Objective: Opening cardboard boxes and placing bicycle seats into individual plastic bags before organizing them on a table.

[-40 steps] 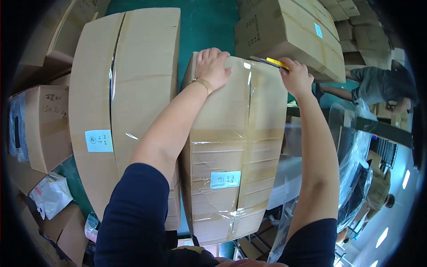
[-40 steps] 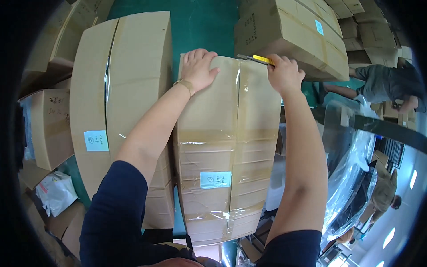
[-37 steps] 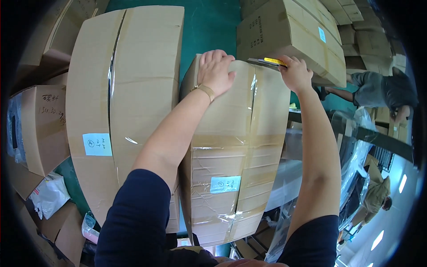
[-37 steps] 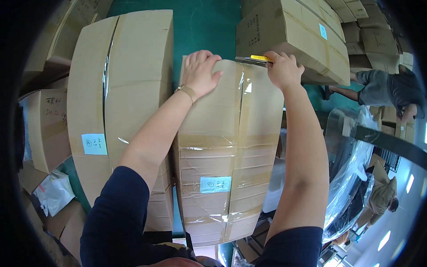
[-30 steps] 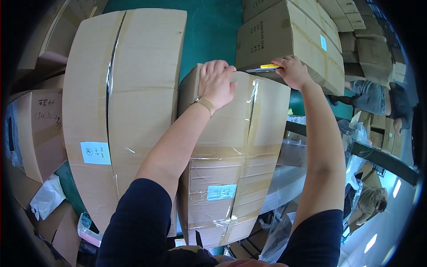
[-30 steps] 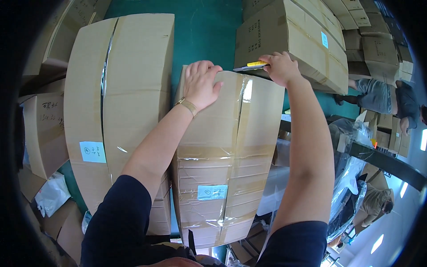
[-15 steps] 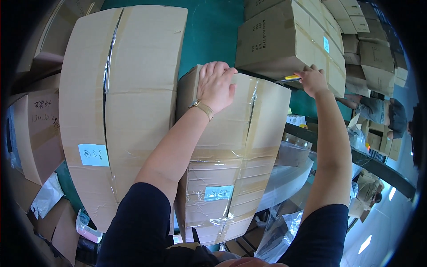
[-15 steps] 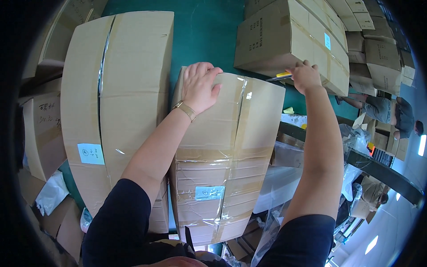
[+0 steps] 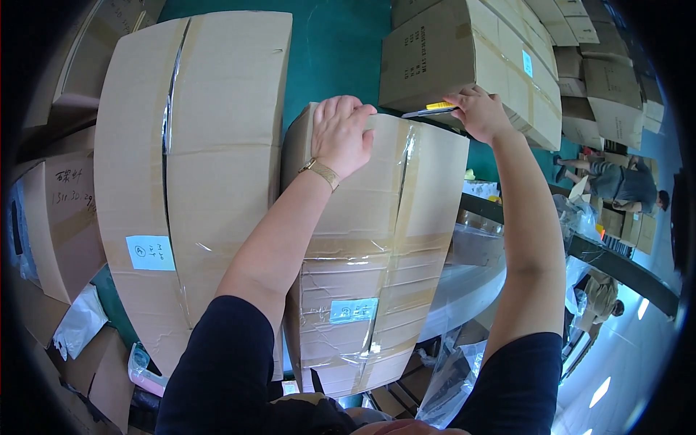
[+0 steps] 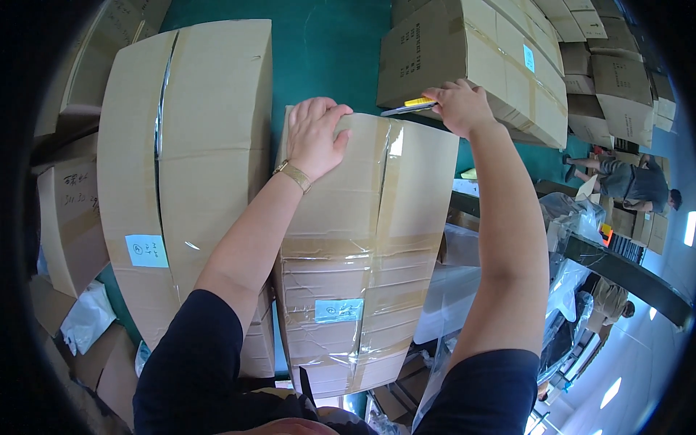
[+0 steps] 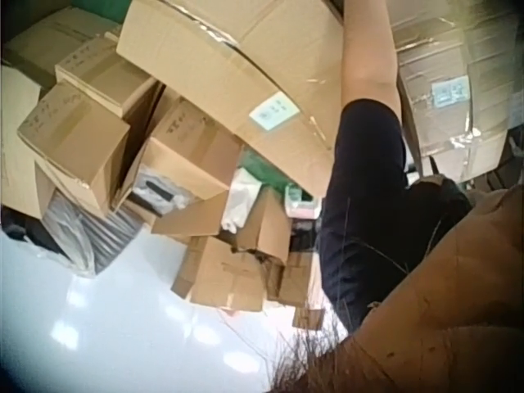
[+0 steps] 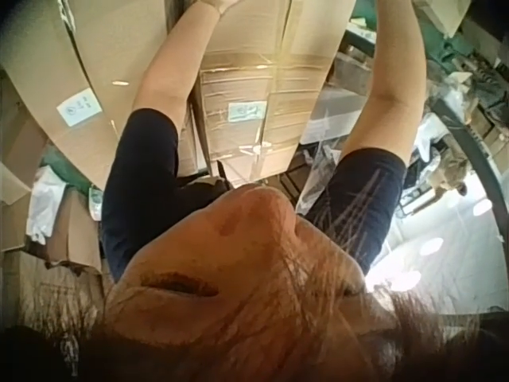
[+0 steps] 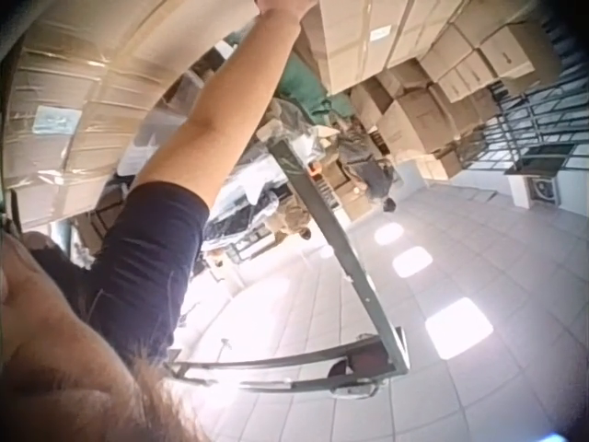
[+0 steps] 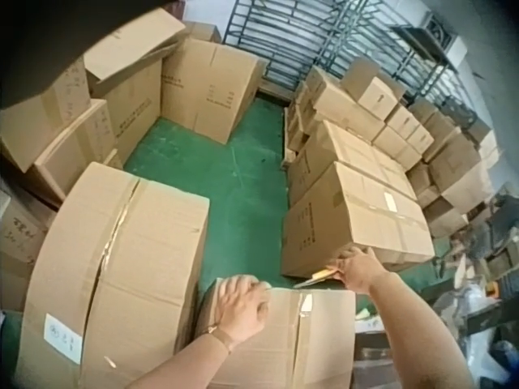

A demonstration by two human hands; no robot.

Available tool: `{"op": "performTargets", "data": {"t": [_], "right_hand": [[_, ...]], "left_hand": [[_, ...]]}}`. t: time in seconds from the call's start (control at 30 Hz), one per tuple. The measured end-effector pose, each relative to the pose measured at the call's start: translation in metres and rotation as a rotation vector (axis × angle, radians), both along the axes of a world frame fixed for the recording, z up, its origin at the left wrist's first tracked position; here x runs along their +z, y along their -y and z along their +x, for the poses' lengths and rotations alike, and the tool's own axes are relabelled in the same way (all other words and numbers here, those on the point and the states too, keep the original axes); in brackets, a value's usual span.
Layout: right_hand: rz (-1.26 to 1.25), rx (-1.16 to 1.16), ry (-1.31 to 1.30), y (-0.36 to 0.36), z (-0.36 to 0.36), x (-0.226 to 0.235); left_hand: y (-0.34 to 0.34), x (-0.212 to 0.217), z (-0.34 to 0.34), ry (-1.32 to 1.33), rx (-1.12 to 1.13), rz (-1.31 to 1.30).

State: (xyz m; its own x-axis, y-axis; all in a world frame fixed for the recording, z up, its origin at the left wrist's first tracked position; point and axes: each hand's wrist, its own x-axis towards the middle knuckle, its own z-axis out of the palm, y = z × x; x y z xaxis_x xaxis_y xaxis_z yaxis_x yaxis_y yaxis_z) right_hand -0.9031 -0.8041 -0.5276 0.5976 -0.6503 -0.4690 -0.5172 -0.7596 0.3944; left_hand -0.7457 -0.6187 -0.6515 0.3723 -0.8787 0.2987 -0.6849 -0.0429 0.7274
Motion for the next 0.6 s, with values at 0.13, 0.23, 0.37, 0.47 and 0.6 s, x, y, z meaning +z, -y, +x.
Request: {"op": "performTargets", "data": {"t": [0.13, 0.23, 0.37, 0.47, 0.6], "right_hand": [[-0.114, -0.048, -0.279, 0.015, -0.031, 0.014], [-0.181, -0.102, -0.129, 0.009, -0.055, 0.021], [0.069, -0.166, 0.206, -0.003, -0.037, 0.011], [0.093, -0.076, 0.218, -0.013, -0.009, 0.002], [0.069, -0.043, 0.034, -0.005, -0.005, 0.001]], "left_hand": [[0.001, 0.001, 0.000, -0.014, -0.004, 0.007], [0.000, 0.001, 0.000, -0.013, 0.002, -0.004], [0.000, -0.002, 0.001, -0.013, 0.010, -0.027], [0.000, -0.002, 0.001, -0.022, 0.015, -0.024], [0.001, -0.003, 0.000, -0.027, 0.009, -0.034]]}}
